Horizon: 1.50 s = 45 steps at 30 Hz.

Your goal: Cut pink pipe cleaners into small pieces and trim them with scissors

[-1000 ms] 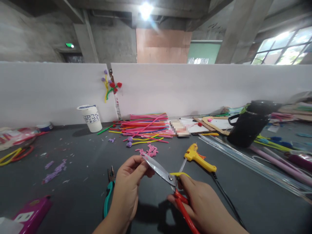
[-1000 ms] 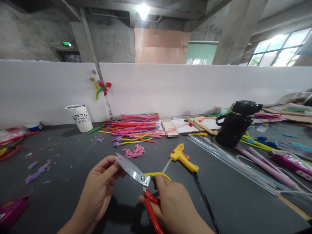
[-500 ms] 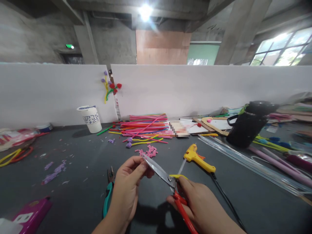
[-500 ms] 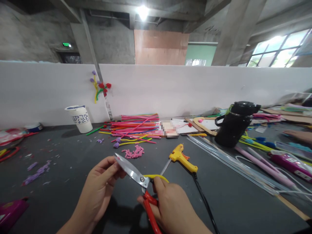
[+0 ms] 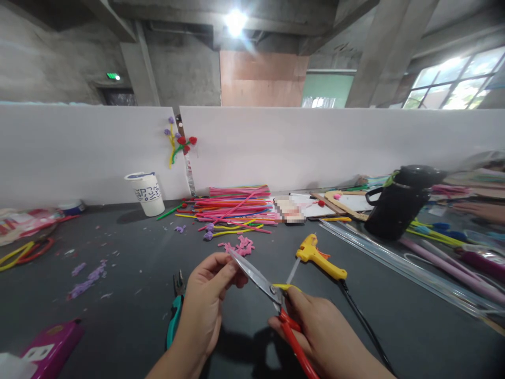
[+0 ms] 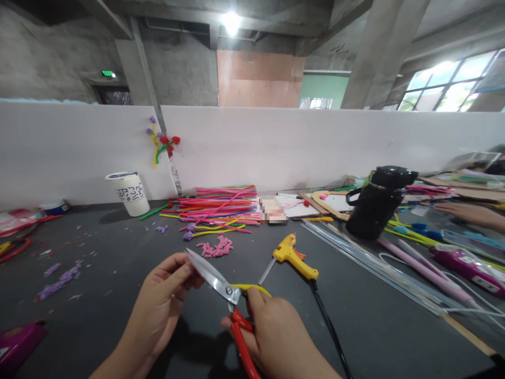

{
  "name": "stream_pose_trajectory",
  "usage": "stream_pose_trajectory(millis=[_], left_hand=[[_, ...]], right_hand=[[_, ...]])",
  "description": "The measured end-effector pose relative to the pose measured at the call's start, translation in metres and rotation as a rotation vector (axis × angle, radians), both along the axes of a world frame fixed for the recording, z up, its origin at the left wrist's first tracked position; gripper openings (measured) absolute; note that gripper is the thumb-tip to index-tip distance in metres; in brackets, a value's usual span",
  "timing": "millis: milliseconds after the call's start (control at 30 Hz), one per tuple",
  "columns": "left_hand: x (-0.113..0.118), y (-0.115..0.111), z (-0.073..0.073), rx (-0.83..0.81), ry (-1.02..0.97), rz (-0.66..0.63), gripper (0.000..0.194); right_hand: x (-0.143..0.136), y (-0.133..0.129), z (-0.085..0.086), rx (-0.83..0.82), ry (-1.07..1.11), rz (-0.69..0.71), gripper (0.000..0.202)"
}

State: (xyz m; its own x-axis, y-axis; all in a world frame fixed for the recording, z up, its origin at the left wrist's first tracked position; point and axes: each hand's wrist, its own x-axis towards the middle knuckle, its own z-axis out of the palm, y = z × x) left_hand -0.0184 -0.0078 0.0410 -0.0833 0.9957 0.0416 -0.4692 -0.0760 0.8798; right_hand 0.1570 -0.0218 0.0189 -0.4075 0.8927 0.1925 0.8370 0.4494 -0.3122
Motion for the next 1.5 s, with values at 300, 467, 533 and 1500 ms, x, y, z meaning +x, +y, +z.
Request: stream_pose_trajectory(millis=[300,467,533,1500], left_hand=[[-0.002,-0.001,0.000,-0.012,0.006,-0.003,0.007],[-0.001,-0.002,0.001,-0.009,-0.013,0.008,0.008],[-0.001,-0.001,0.001,-0.009,-0.014,0.005,0.008],[0.015,-0.001,-0.016,-0.213,0.241,-0.531,0.012]], right_hand=[[-0.001,0.000,0.001,-0.037,0.025,-0.015,0.034],[-0.003,-0.002,0.003,0.006,0.016,-0.018,0.032],[-0.003,-0.002,0.003,0.022,0.015,-0.017,0.030],[-0.016,0.012,0.015,-0.598,0.894,-0.093,0.014]])
